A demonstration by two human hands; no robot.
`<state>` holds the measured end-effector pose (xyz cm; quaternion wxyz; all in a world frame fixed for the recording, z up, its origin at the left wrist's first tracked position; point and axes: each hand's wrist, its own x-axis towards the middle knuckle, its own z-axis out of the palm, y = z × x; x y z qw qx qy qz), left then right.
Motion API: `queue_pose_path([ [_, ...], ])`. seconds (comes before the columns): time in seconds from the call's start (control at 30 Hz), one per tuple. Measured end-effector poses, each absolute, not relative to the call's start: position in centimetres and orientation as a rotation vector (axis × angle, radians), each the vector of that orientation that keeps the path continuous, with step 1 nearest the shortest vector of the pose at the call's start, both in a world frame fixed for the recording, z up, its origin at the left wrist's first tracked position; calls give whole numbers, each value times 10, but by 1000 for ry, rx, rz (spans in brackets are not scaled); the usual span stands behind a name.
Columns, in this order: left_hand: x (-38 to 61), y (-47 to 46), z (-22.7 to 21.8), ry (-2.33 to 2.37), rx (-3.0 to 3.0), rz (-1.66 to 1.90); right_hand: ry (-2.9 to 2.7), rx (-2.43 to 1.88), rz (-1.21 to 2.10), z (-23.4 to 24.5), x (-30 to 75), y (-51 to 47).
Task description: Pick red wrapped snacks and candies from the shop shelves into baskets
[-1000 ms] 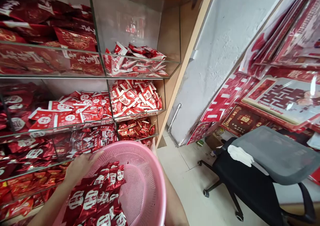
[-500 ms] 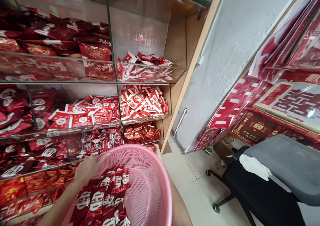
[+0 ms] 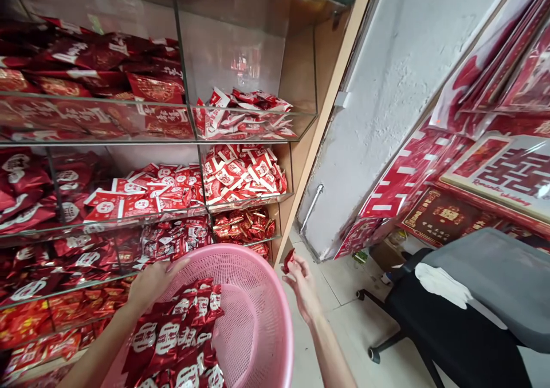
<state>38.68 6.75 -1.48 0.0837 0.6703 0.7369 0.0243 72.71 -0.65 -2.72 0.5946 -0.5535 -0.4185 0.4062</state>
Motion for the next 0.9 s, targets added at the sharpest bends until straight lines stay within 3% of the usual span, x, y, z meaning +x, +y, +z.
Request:
queue_pose_path([
  [0.23,388,65,-20,2155,1966,97,-1982,-1419,638,31,682,-20],
  [0.43,390,57,-14,2172,2029,70,-2748,-1680,30,5,632,4],
  [0.57,391,54,-8,2149,2059,76,-2890,-1666,-185,-26,615,19],
  [0.7,390,53,-8,2121,2074,109,-2893,-1560,-159,-42,605,23],
  [0.9,384,58,-13,2112,2111,118,-2651,-1588,-71,-8,619,9],
])
